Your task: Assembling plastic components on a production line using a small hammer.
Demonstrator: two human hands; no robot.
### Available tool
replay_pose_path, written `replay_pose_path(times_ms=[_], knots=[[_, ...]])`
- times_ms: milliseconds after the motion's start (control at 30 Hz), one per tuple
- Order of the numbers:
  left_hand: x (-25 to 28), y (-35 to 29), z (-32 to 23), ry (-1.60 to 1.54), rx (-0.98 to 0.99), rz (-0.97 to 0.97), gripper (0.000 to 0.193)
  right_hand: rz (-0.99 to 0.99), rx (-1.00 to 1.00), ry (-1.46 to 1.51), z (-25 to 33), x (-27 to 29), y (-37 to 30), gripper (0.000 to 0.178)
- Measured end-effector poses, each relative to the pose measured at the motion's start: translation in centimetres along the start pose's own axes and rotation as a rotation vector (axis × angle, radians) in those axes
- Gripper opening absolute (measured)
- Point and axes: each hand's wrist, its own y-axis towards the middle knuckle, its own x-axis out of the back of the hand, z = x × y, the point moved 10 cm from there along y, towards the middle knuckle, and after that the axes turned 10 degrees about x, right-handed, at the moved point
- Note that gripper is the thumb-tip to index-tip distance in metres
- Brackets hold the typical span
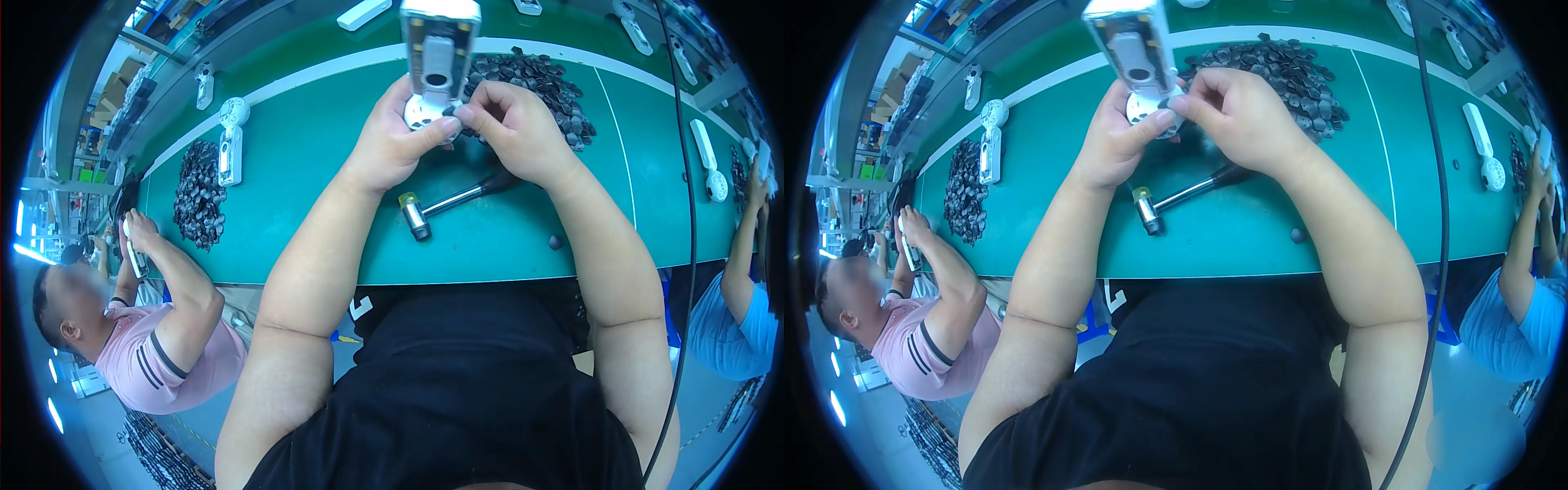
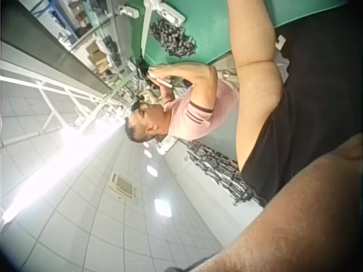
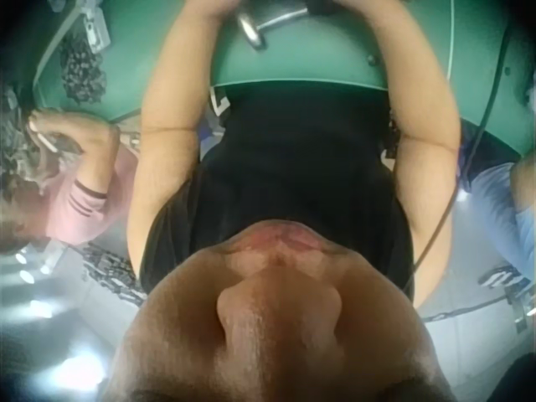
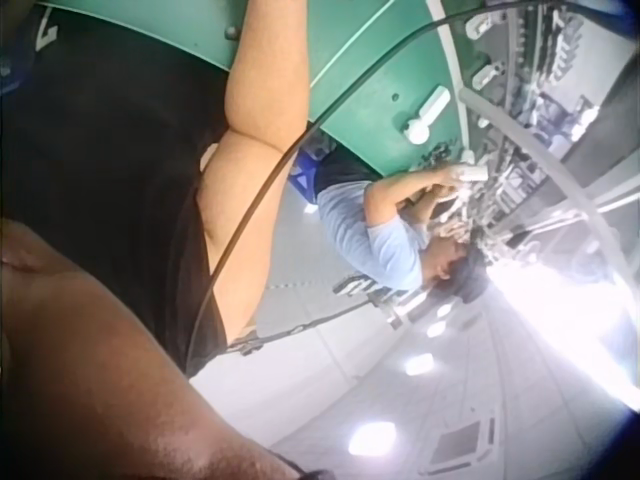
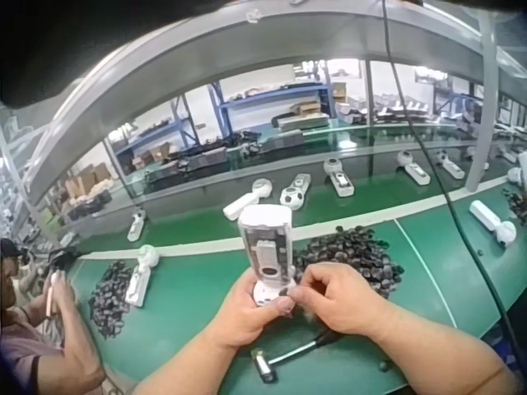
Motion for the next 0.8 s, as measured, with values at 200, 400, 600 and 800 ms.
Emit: replay_pose_path(times_ms=[200, 400, 600, 800], knots=[[4.4, 0.9, 1.1, -0.331, 0.001, -0.12, 0.048, 0.522, 0.331, -0.459, 2.4, -3.2, -2.6, 0.027], [5.3, 1.0, 0.7, -0.437, -0.011, -0.209, 0.046, 0.675, 0.3, -0.443, 2.4, -5.2, -3.6, 0.025], [5.3, 0.7, 0.7, -0.413, 0.019, -0.277, 0.047, 0.378, 0.395, -0.198, 6.2, -0.6, -2.0, 0.012], [5.8, 1.2, 1.1, -0.491, -0.02, -0.207, 0.048, 0.059, 0.063, 0.045, 4.1, 1.4, -1.5, 0.025]])
